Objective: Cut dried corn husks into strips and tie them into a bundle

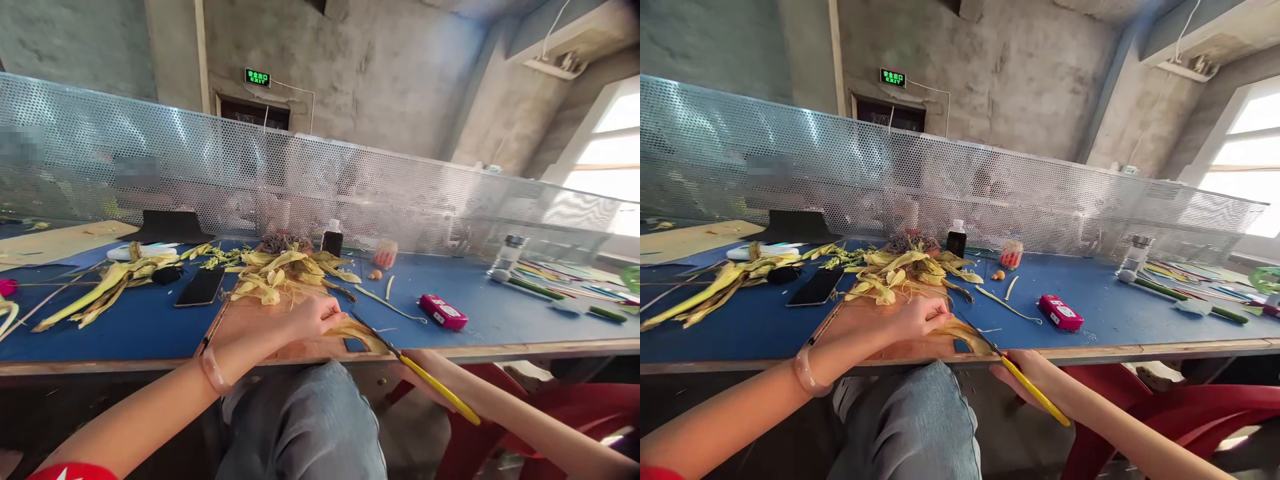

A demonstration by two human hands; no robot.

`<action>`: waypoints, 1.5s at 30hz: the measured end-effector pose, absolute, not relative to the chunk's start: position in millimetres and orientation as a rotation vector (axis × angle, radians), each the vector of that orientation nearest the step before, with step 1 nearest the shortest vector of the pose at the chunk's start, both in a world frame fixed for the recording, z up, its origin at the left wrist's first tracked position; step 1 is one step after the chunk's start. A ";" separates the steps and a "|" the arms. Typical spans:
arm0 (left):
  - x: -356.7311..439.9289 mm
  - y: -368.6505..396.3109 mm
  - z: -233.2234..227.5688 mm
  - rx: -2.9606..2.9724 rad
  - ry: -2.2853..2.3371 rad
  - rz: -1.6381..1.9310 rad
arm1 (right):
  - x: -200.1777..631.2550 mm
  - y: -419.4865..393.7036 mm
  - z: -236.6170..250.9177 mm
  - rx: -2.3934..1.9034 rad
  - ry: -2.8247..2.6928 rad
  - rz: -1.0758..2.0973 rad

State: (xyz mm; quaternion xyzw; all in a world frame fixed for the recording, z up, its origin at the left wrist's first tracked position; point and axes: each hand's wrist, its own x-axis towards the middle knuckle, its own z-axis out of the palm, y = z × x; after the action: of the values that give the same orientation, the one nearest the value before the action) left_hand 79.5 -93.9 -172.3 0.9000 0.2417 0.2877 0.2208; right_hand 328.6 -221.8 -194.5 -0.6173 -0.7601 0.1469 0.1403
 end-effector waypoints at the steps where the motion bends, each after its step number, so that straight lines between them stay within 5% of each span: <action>1: 80.4 -92.5 -172.6 2.469 0.676 0.816 | 327.2 -221.1 -193.5 -1.825 -2.178 0.436; 17: 61.5 -74.8 -163.6 2.423 0.804 1.116 | 333.4 -211.3 -201.0 -1.957 -1.878 0.611; 45: 36.4 -58.0 -162.6 2.447 0.839 1.161 | 309.9 -182.4 -173.3 -1.891 -2.132 0.358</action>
State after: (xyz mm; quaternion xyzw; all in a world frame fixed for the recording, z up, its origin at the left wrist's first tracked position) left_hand 36.4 -58.0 -162.6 0.8529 0.2925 0.4046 0.1526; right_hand 309.9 -182.4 -173.3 -0.6524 -0.7356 0.1235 0.1342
